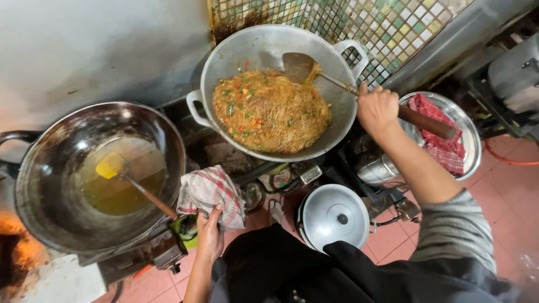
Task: Stirring a large pot of noodles in a commercial kitchen and adding liquid seasoning from a packet.
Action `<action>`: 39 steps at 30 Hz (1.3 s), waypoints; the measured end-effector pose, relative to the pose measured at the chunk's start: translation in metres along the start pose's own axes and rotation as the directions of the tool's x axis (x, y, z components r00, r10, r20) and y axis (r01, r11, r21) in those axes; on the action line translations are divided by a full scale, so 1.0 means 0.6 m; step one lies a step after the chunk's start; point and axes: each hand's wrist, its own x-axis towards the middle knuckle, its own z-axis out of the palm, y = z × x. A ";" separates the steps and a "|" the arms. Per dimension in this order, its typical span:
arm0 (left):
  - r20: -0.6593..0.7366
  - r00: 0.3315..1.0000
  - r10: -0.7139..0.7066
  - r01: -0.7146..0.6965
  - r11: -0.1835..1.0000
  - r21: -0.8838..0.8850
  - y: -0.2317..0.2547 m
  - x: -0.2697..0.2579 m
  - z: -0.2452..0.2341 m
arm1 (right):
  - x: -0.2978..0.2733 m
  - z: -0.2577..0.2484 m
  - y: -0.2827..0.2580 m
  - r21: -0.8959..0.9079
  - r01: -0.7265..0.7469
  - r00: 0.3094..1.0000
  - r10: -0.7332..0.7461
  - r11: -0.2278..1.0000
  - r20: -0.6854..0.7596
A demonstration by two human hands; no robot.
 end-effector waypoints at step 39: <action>-0.174 0.983 0.060 -0.059 0.998 0.008 -0.036 0.139 0.191 | 0.177 0.261 -0.048 0.643 -0.711 0.569 -0.306 0.283 0.764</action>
